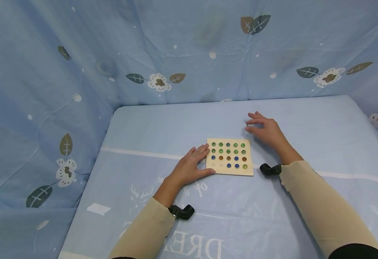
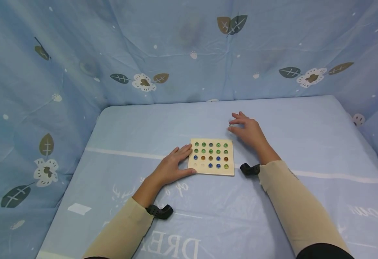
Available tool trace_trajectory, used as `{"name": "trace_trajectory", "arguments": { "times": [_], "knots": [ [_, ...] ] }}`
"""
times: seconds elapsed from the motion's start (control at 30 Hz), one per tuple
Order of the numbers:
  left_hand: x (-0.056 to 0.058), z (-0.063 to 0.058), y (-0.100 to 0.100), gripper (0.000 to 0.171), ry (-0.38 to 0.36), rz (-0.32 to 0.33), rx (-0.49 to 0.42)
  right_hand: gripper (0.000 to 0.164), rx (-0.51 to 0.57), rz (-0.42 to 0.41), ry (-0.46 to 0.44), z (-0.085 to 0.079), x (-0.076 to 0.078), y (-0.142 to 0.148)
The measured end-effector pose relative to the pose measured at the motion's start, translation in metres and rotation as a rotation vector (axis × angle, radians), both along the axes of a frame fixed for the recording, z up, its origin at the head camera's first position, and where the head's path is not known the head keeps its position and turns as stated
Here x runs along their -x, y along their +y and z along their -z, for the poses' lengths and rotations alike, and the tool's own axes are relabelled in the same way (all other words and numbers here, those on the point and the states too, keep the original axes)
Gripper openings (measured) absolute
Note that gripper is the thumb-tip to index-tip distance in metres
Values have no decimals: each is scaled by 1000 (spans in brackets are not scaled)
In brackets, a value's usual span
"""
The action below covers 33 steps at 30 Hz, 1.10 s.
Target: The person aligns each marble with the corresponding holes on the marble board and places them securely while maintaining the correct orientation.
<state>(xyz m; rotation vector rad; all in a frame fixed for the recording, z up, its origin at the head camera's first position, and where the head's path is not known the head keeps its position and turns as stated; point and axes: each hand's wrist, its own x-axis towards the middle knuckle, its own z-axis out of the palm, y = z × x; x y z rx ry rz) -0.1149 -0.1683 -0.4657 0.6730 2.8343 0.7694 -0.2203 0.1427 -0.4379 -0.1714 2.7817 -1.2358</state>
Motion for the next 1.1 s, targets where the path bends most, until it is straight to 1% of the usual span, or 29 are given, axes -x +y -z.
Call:
{"name": "trace_trajectory", "arguments": {
  "times": [0.17, 0.3, 0.43, 0.5, 0.6, 0.7, 0.8, 0.9, 1.0, 1.1],
  "knots": [
    [0, -1, 0, 88, -5, 9, 7, 37, 23, -5, 33, -7, -10, -11],
    [0, -1, 1, 88, -15, 14, 9, 36, 80, 19, 56, -11, -20, -17],
    [0, -1, 1, 88, -19, 13, 13, 39, 173, 44, 30, -13, -29, -21],
    [0, -1, 1, 88, -17, 12, 13, 41, 201, 39, 9, -14, -33, -24],
    [1, -1, 1, 88, -10, 9, 14, 45, 201, 17, -5, -15, -39, -29],
    [2, 1, 1, 88, -3, 6, 8, 46, 178, -6, 8, -16, -43, -32],
    [2, 2, 1, 89, -3, 7, 4, 45, 180, -17, 24, -15, -47, -34],
    [1, 2, 0, 89, -20, 5, 15, 41, 179, -44, 27, -12, -50, -36],
    [1, 2, -1, 89, -38, 2, 30, 35, 172, -97, 24, -11, -55, -38],
    [2, 0, -2, 89, -40, -2, 35, 31, 145, -190, 32, -13, -58, -41]
  ]
}}
